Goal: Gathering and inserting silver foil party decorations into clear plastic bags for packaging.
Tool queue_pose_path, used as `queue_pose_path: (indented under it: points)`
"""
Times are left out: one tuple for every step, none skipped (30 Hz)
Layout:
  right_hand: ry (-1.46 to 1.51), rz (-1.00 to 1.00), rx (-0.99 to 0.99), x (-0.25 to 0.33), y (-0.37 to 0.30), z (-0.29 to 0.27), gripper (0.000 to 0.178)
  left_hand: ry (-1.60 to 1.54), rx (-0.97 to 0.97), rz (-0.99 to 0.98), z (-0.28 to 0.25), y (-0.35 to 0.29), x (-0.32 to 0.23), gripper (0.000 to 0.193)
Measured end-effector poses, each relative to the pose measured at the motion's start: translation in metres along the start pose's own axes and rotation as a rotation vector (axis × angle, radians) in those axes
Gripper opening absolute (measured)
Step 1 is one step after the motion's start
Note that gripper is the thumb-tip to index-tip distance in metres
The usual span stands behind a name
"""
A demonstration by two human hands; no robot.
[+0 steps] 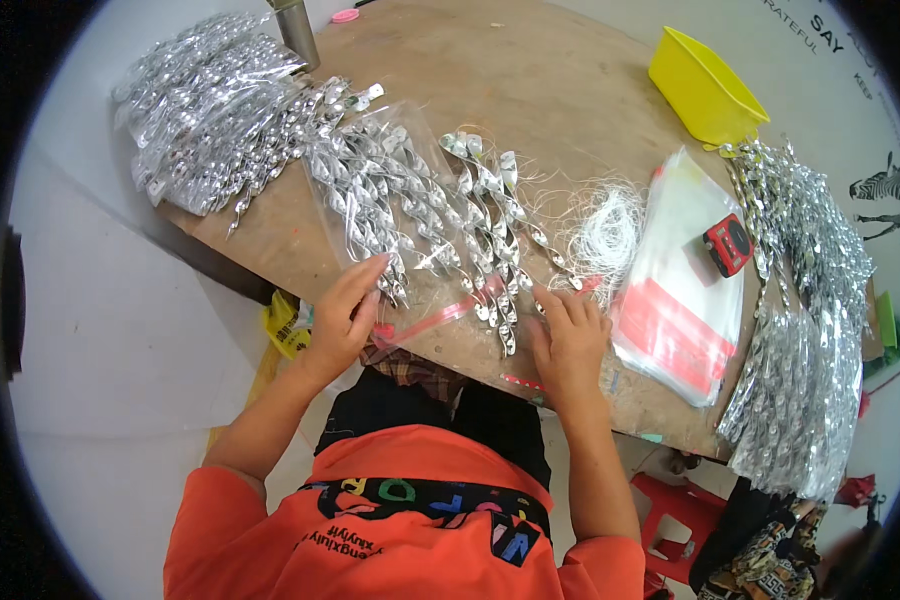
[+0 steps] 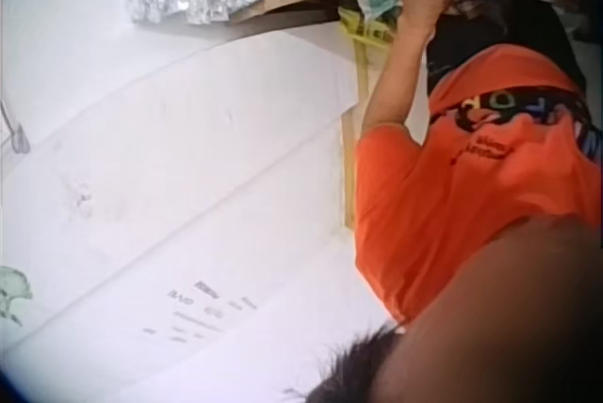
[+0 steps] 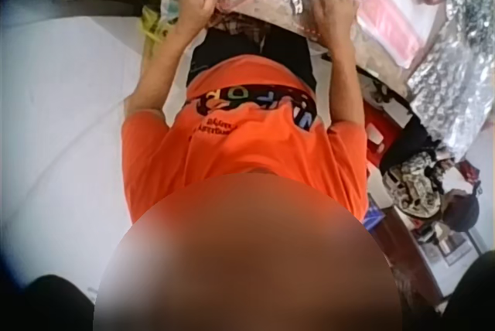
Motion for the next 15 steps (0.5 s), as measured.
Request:
queue_pose_path:
  points:
    - [0.004,-0.059,-0.082,-0.001,0.002,0.003,0.038,-0.002,-0.001,-0.001,0.000,-0.001,0.001,0.040]
    - [0.009,-0.118,-0.163,0.000,0.004,0.004,0.041,-0.008,-0.019,-0.003,0.000,-0.002,0.002,0.040]
    - [0.007,-0.119,-0.162,0.001,0.007,0.005,0.041,-0.013,-0.038,-0.005,0.000,-0.003,0.002,0.040]
    - [-0.015,-0.115,-0.162,0.004,0.012,0.006,0.049,-0.015,-0.038,-0.006,-0.001,-0.003,0.002,0.040]
    - [-0.037,-0.112,-0.161,0.005,0.017,0.006,0.057,-0.030,-0.041,-0.030,-0.001,-0.004,0.001,0.040]
    - [-0.039,-0.112,-0.159,0.004,0.022,0.009,0.057,-0.044,-0.044,-0.054,-0.002,-0.005,0.001,0.041]
    - [-0.070,-0.110,-0.108,0.002,0.027,0.015,0.065,-0.047,-0.046,-0.054,-0.002,-0.005,0.002,0.041]
    - [-0.102,-0.107,-0.057,0.000,0.031,0.019,0.073,-0.045,-0.059,-0.045,-0.001,-0.005,0.003,0.041]
    - [-0.106,-0.109,-0.057,0.000,0.035,0.021,0.073,-0.043,-0.073,-0.038,-0.001,-0.005,0.004,0.041]
    - [-0.100,-0.081,-0.035,-0.001,0.038,0.025,0.077,-0.043,-0.078,-0.042,-0.002,-0.006,0.005,0.041]
    - [-0.093,-0.053,-0.014,0.000,0.041,0.027,0.080,-0.061,-0.081,-0.047,-0.003,-0.006,0.005,0.042]
    - [-0.095,-0.057,-0.009,0.001,0.043,0.026,0.080,-0.079,-0.085,-0.051,-0.003,-0.006,0.005,0.042]
    - [-0.100,-0.082,0.038,0.004,0.045,0.022,0.081,-0.080,-0.090,-0.056,-0.004,-0.006,0.004,0.042]
    - [-0.105,-0.105,0.084,0.005,0.046,0.019,0.083,-0.092,-0.093,-0.061,-0.005,-0.006,0.004,0.042]
    - [-0.108,-0.109,0.089,0.006,0.047,0.019,0.083,-0.105,-0.096,-0.065,-0.005,-0.007,0.004,0.043]
Point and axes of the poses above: each hand's wrist, its own y-axis towards the middle knuckle, its own z-axis out of the palm, x = y × z, the point moved 1 cm from there along y, towards the middle knuckle, and after that the axes turned 4 degrees about -z, right-handed, at the moved point
